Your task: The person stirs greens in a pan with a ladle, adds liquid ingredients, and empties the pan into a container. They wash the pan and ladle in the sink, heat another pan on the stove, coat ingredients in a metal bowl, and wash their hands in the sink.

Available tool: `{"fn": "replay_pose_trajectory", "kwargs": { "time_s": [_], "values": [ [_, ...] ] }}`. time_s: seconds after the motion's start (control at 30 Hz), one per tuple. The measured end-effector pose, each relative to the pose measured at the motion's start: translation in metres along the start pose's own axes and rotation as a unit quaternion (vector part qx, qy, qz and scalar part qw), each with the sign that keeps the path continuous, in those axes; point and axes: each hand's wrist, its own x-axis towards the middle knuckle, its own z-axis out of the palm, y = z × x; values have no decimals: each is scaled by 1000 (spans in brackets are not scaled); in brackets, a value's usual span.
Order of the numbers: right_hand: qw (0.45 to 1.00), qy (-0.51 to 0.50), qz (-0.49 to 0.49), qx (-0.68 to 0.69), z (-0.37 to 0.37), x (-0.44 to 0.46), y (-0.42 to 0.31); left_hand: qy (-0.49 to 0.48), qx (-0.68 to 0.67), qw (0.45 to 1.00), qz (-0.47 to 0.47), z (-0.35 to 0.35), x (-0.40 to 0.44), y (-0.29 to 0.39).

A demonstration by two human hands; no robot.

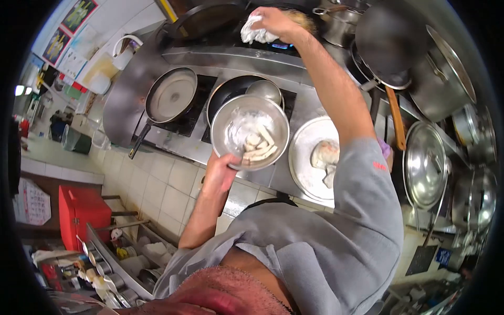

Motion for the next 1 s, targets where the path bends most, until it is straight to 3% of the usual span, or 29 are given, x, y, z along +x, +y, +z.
{"fn": "replay_pose_trajectory", "kwargs": {
  "time_s": [0.03,0.07,0.27,0.37,0.53,0.6,0.77,0.93,1.0],
  "values": [
    [999,-14,-23,45,-12,33,22,41,-7,999,15,2,-10,4],
    [996,9,-74,-58,-18,58,32,81,-14,996,30,0,-19,7],
    [966,57,-77,-239,-27,192,114,195,-67,973,103,-9,-59,22],
    [904,81,36,-418,-18,209,134,268,-40,955,122,-26,-63,15],
    [889,8,1,-458,-22,246,166,317,-28,940,126,-34,-57,18],
    [856,61,28,-513,-30,262,173,318,-38,940,119,-36,-51,21],
    [856,69,-24,-513,-43,272,168,307,-17,942,131,-33,-35,29],
    [939,68,72,-330,-34,263,191,299,-20,946,125,-34,-30,31],
    [918,69,47,-387,-28,253,185,306,-20,944,123,-35,-32,31]
  ]
}}
